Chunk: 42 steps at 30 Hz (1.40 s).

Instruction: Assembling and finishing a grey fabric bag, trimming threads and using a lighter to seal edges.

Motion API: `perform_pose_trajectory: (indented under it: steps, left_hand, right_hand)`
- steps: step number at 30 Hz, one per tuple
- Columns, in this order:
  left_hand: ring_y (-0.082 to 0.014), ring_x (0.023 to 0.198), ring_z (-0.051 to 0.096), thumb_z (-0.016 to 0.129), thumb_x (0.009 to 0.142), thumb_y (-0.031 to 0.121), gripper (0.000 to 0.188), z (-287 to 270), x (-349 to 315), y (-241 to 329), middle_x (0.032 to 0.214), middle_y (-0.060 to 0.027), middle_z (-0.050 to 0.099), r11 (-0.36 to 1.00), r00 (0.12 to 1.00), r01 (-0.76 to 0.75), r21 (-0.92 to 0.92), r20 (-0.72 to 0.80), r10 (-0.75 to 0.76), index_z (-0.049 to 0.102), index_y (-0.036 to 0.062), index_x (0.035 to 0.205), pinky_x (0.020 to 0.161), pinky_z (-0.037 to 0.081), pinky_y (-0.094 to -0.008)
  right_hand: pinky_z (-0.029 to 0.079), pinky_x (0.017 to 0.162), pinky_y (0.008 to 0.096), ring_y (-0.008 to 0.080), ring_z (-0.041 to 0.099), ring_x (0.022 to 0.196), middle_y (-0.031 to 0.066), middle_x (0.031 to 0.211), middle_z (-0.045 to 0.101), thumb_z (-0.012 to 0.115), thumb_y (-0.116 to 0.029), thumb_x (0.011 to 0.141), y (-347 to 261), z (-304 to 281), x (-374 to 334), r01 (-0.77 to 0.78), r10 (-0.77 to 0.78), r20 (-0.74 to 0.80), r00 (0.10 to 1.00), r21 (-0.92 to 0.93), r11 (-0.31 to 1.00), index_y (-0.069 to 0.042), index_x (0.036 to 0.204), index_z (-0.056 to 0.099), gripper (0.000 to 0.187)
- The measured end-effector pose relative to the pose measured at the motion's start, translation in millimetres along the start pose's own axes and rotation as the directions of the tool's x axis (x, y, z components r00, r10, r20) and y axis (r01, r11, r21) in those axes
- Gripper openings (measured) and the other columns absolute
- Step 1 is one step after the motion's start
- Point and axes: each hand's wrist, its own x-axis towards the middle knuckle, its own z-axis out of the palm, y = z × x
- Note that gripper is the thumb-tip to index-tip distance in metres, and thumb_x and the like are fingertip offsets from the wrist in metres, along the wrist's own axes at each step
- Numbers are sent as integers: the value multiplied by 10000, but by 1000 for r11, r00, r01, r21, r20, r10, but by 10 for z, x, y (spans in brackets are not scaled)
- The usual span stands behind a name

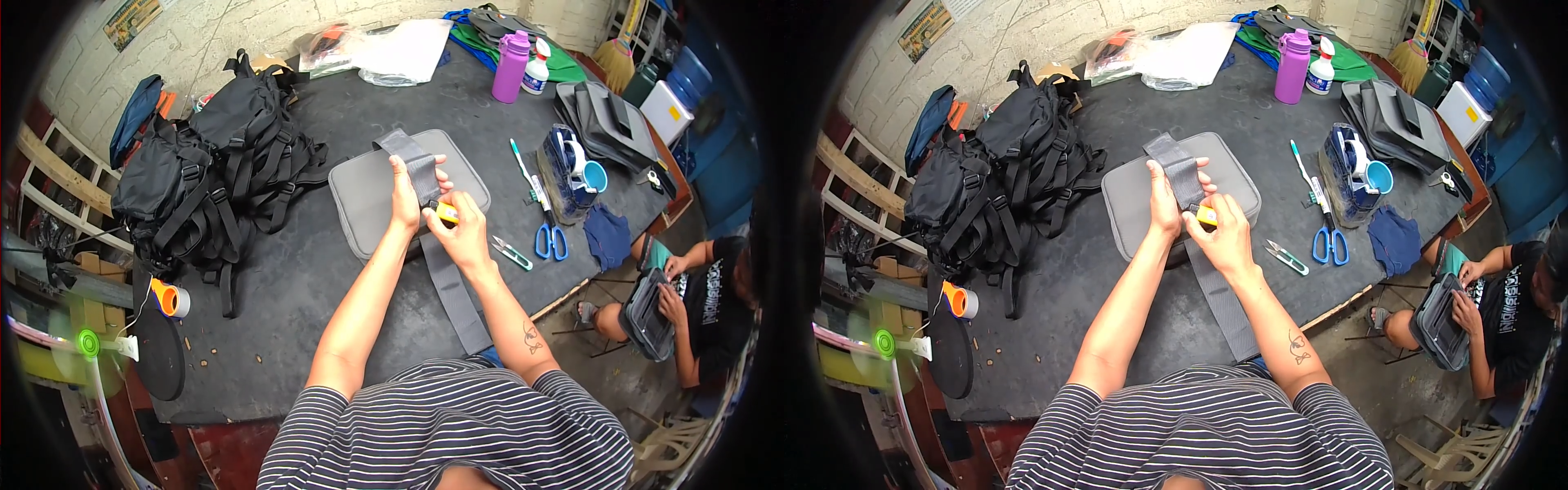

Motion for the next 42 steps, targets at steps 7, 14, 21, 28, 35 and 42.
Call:
perform_pose_trajectory:
  steps: [7, 14, 21, 28, 35, 42]
  left_hand:
    - [-190, 730, 636, 108, 917, 692, 886, -17, -9, -13, 783, -63, 623, 998, 999, -20, 55, -33, 21, 587, -24, 1120, 713, 542, -308]
    - [-182, 724, 634, 113, 914, 698, 888, -17, -2, -24, 778, -60, 624, 997, 999, -24, 78, -42, 28, 600, -19, 1107, 718, 537, -303]
    - [-174, 720, 630, 120, 914, 700, 887, -22, 39, -26, 778, -56, 623, 991, 997, -56, 120, -38, 61, 607, -17, 1103, 723, 532, -299]
    - [-176, 724, 631, 118, 916, 696, 890, -62, 67, 22, 783, -56, 627, 993, 998, -57, 105, -33, 61, 608, -20, 1110, 723, 532, -299]
    - [-170, 710, 608, 161, 903, 719, 882, -64, 122, 58, 780, -59, 608, 995, 997, -67, 72, -25, 69, 617, -15, 1085, 719, 511, -309]
    - [-175, 718, 618, 133, 900, 720, 907, -52, 144, 74, 785, -61, 618, 993, 996, -83, 78, -9, 84, 606, -25, 1107, 726, 517, -309]
  right_hand:
    - [476, 674, 408, 324, 573, 733, 130, 782, 551, 732, -135, 695, 6, 26, -15, 7, -4, 36, 999, -75, 997, -1, 840, 551, 268]
    - [475, 679, 411, 321, 574, 741, 129, 777, 553, 729, -134, 693, -8, 40, -21, 16, -15, 24, 1000, -48, 999, 0, 833, 550, 263]
    - [472, 691, 416, 321, 574, 754, 127, 784, 557, 733, -153, 699, 23, 58, 5, 28, -26, 14, 1000, -111, 993, -3, 834, 553, 269]
    - [473, 689, 414, 322, 578, 755, 129, 796, 566, 746, -154, 693, -13, 98, 30, 16, -15, 4, 1000, -105, 994, 1, 843, 553, 289]
    - [474, 685, 412, 322, 580, 751, 132, 790, 564, 748, -142, 686, -13, 145, 85, 24, -23, 6, 1000, -73, 997, 0, 847, 557, 286]
    - [472, 682, 410, 322, 577, 744, 137, 790, 565, 756, -145, 684, -12, 143, 90, 49, -48, 14, 999, -81, 995, 4, 850, 562, 295]
